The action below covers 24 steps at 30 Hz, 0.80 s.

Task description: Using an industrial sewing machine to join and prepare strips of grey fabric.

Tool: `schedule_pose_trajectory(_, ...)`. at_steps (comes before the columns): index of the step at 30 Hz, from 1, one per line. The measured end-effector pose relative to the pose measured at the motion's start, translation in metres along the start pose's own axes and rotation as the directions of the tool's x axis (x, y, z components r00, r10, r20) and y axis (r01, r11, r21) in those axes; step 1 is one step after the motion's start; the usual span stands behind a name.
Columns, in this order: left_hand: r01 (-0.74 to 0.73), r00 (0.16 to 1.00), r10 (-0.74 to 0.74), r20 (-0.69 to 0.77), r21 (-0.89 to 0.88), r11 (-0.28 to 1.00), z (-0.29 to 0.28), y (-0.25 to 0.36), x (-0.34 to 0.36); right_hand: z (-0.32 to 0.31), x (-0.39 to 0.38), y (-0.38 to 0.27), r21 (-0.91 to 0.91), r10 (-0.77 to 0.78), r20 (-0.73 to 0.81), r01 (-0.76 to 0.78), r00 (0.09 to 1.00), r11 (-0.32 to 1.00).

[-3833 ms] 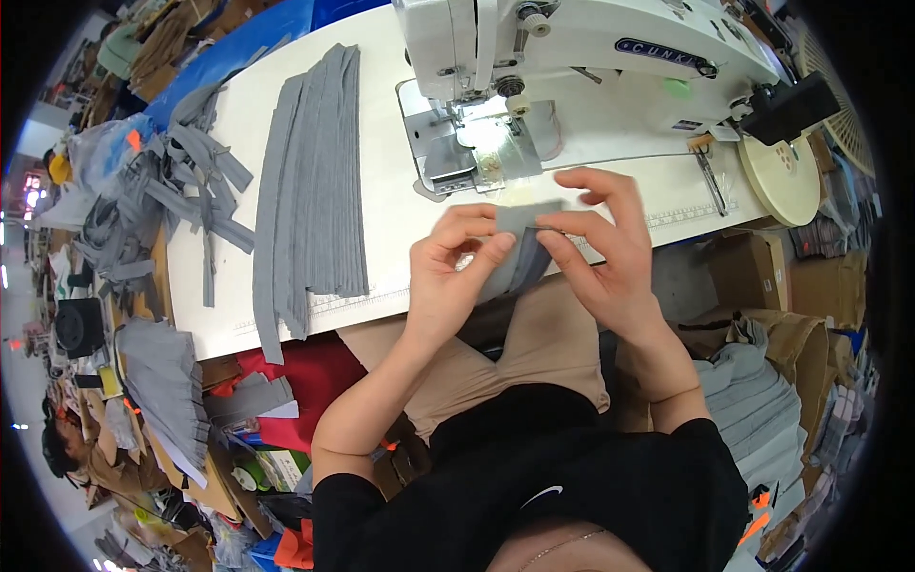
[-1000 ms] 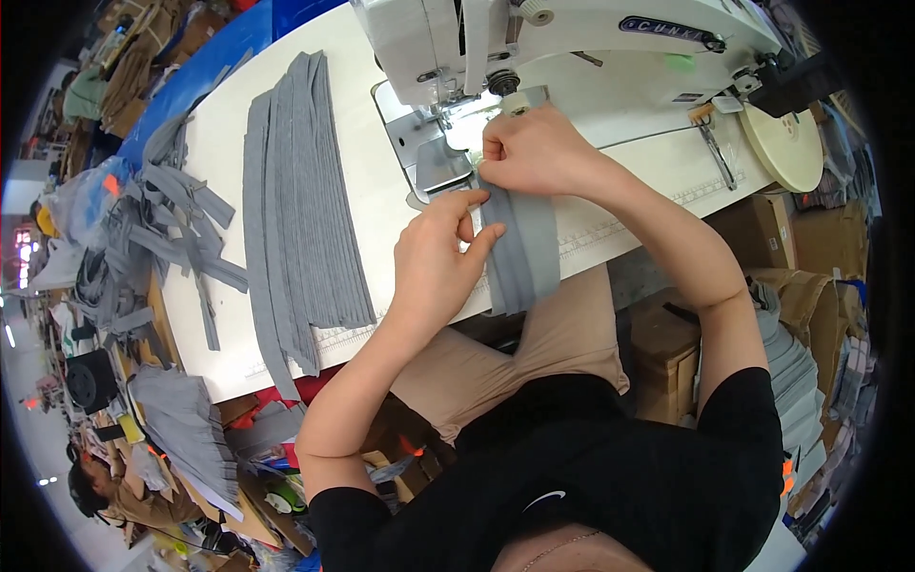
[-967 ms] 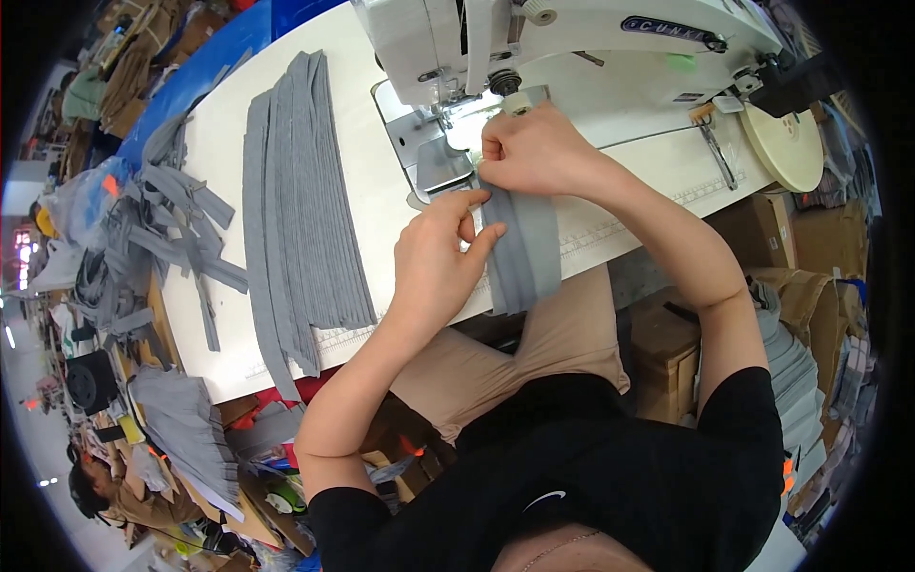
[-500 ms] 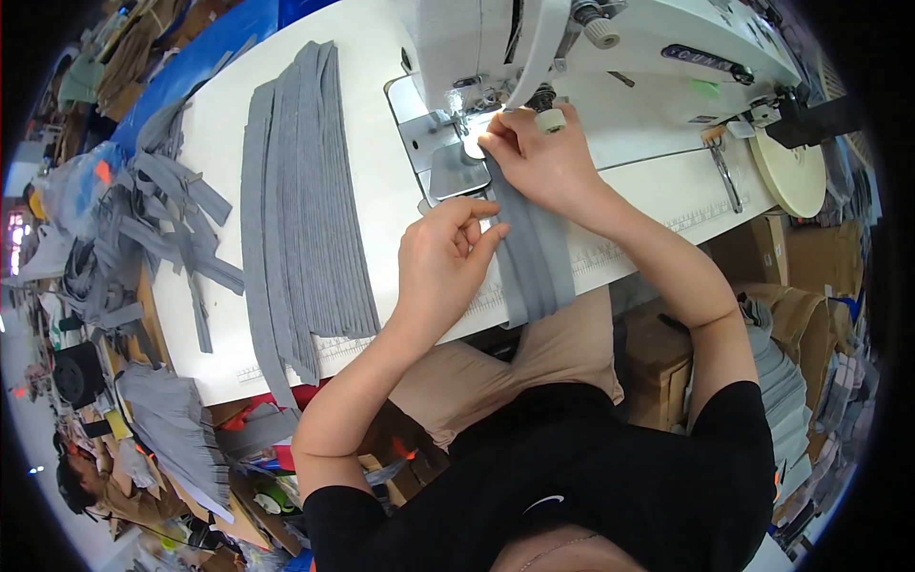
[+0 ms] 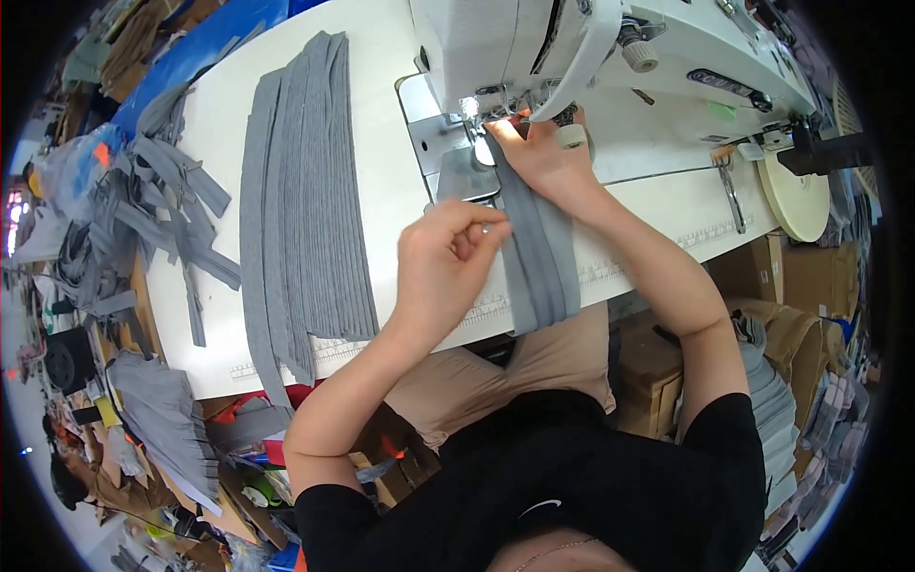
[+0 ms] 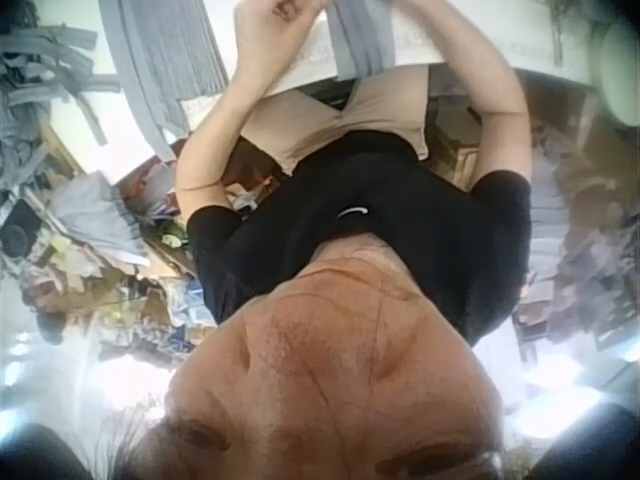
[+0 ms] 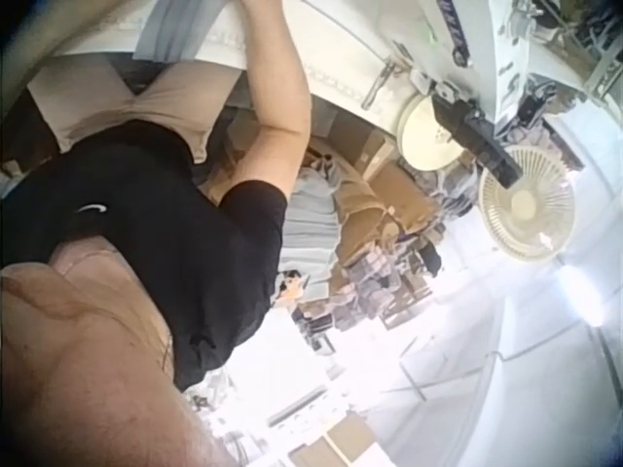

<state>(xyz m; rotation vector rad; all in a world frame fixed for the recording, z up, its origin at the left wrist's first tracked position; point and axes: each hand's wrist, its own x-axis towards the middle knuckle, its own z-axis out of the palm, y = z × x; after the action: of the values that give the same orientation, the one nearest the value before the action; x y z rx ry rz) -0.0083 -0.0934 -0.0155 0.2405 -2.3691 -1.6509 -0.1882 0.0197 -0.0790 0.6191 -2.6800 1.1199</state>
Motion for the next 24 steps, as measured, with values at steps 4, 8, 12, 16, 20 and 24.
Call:
schedule_pose_trajectory(4, -0.120, 0.978, 0.165, -0.129, 0.297, 0.947, -0.022, 0.007, 0.037, -0.002, -0.002, 0.004, 0.019, -0.023, -0.007, 0.023, 1.000, 1.000)
schedule_pose_trajectory(8, -0.288, 0.954, 0.275, 0.122, 0.631, 0.720, -0.036, -0.024, 0.081, -0.007, 0.000, -0.004, -0.120, -0.244, 0.004, 0.243, 0.970, 0.963)
schedule_pose_trajectory(12, -0.294, 0.949, 0.090, 0.301, 0.751, 0.591, -0.038, -0.034, 0.117, -0.008, -0.001, -0.005, -0.014, -0.145, -0.031, 0.144, 0.989, 0.989)
schedule_pose_trajectory(16, -0.205, 0.970, 0.012, 0.241, 0.798, 0.567, -0.037, -0.042, 0.130, 0.001, -0.002, -0.004, -0.043, -0.310, -0.079, 0.307, 0.947, 0.951)
schedule_pose_trajectory(20, -0.149, 0.988, 0.122, 0.090, 0.713, 0.685, -0.039, -0.029, 0.106, 0.003, -0.001, 0.000, -0.025, -0.229, -0.075, 0.227, 0.971, 0.974)
schedule_pose_trajectory(24, -0.060, 0.959, 0.179, -0.217, 0.466, 0.883, -0.091, -0.020, 0.076, 0.014, 0.011, 0.033, 0.035, -0.274, -0.147, 0.282, 0.950, 0.959)
